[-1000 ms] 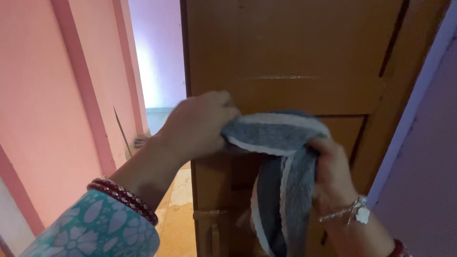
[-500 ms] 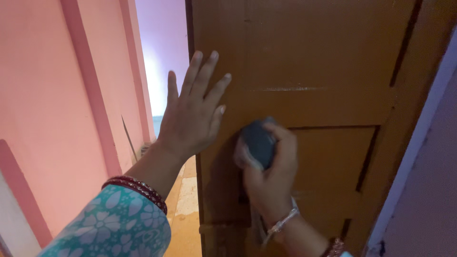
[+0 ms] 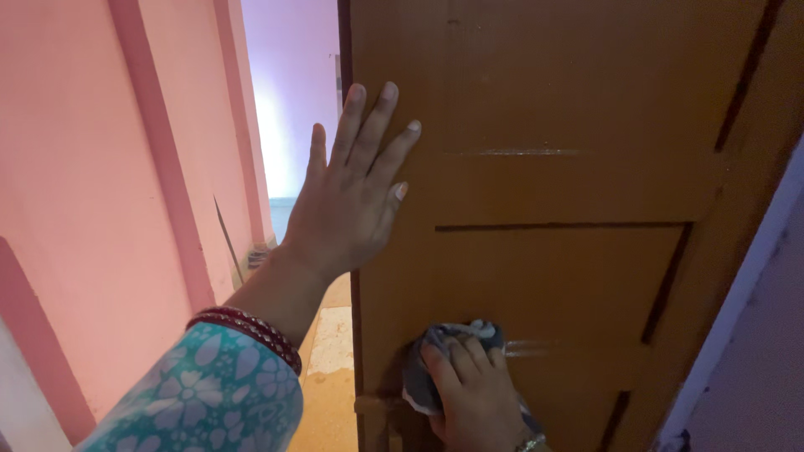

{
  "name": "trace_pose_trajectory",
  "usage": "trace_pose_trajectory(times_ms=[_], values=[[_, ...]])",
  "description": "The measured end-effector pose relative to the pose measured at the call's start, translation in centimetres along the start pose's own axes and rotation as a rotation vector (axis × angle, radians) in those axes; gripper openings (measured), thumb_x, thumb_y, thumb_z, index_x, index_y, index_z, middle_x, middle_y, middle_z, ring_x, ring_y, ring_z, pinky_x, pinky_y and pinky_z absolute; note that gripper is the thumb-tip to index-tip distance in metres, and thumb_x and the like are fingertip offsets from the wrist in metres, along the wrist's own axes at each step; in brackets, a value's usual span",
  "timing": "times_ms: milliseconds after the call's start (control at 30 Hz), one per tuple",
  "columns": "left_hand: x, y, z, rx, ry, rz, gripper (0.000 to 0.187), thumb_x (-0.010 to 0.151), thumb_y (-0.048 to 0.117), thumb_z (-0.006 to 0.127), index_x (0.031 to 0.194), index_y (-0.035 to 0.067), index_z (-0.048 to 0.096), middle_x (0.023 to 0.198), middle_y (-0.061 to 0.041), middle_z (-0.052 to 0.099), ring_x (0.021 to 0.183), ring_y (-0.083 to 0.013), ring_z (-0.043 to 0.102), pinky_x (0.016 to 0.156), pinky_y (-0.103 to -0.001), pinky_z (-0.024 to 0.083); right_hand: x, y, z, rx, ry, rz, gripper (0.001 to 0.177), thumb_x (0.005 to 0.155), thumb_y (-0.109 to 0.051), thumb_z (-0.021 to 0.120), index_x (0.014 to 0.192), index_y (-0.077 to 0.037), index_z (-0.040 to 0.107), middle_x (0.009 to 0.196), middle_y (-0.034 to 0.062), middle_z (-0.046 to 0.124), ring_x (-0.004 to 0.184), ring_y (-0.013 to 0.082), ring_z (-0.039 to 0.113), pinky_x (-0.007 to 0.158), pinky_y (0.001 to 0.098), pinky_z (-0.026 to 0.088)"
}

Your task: The person wipes the surface of a brown wooden door using a cloth. They systematically clean the door panels and the metal latch, moving from the lower sections to the upper sections.

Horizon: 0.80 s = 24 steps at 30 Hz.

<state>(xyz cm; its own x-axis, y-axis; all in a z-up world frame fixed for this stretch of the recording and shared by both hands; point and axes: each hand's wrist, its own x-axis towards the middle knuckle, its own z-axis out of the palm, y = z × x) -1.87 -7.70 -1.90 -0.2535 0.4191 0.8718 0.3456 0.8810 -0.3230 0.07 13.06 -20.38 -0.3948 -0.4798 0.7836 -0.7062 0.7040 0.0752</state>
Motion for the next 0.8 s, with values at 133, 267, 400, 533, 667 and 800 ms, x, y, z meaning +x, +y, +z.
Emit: trace_pose_trajectory(times_ms=[133, 267, 400, 533, 667, 800], values=[[0.0, -0.5, -0.4, -0.145, -0.053, -0.002, 0.063, 0.104, 0.026, 0.053, 0.161, 0.015, 0.031, 0.172, -0.008, 0.005, 0.158, -0.0329, -0.003, 0.124, -0.063, 0.016, 0.4, -0.1, -0.9, 0.106, 0.034, 0.080, 0.059, 0.058, -0.015, 0.088, 0.111, -0.007, 0.065, 0.102, 0.0165, 0.068, 0.100, 0.0389, 0.064, 0.088, 0.0495, 0.048], [0.2, -1.7, -1.5, -0.363, -0.117, 0.004, 0.069, 0.104, 0.021, 0.051, 0.166, 0.012, 0.022, 0.174, -0.004, 0.006, 0.160, -0.0293, -0.003, 0.128, -0.057, 0.015, 3.6, -0.9, -2.8, 0.523, 0.374, 0.596, 0.044, 0.069, -0.003, 0.069, 0.113, -0.007, 0.065, 0.096, 0.0099, 0.075, 0.093, 0.0229, 0.076, 0.081, 0.0353, 0.060], [0.0, -3.3, -2.7, -0.460, -0.195, 0.008, 0.063, 0.106, 0.019, 0.047, 0.165, 0.015, 0.024, 0.175, -0.002, 0.012, 0.163, -0.0266, 0.002, 0.129, -0.052, 0.012, 9.9, 0.4, -7.0, 0.307, 0.781, 0.285, 0.035, 0.096, -0.004, 0.063, 0.130, -0.002, 0.055, 0.117, 0.0133, 0.067, 0.109, 0.0235, 0.069, 0.096, 0.0355, 0.056], [0.2, -3.3, -2.4, -0.735, -0.095, 0.009, 0.058, 0.113, 0.023, 0.045, 0.166, 0.014, 0.024, 0.178, -0.005, 0.020, 0.167, -0.0264, 0.008, 0.136, -0.043, 0.016, 16.7, 0.0, -9.5, 0.431, 0.946, 0.088, 0.035, 0.101, -0.010, 0.071, 0.131, -0.004, 0.053, 0.118, 0.0114, 0.067, 0.104, 0.0222, 0.070, 0.095, 0.0333, 0.058], [0.2, -3.5, -1.9, -1.138, -0.050, -0.147, 0.067, 0.113, 0.023, 0.044, 0.168, 0.012, 0.007, 0.175, -0.015, 0.016, 0.166, -0.0297, 0.012, 0.134, -0.040, 0.017, 20.3, -2.8, -7.9, 0.042, 0.808, 0.002, 0.058, 0.092, -0.023, 0.077, 0.139, -0.004, 0.051, 0.140, 0.0206, 0.055, 0.137, 0.0388, 0.049, 0.112, 0.0593, 0.037], [-0.4, -4.1, -1.8, -1.265, 0.195, -0.133, 0.073, 0.110, 0.018, 0.051, 0.166, 0.008, 0.004, 0.176, -0.020, 0.009, 0.164, -0.0367, 0.014, 0.130, -0.042, 0.029, 16.8, -3.1, -3.8, -0.143, 0.520, -0.075, 0.074, 0.084, -0.044, 0.071, 0.146, -0.009, 0.049, 0.157, 0.0267, 0.038, 0.153, 0.0448, 0.022, 0.111, 0.0835, 0.006]])
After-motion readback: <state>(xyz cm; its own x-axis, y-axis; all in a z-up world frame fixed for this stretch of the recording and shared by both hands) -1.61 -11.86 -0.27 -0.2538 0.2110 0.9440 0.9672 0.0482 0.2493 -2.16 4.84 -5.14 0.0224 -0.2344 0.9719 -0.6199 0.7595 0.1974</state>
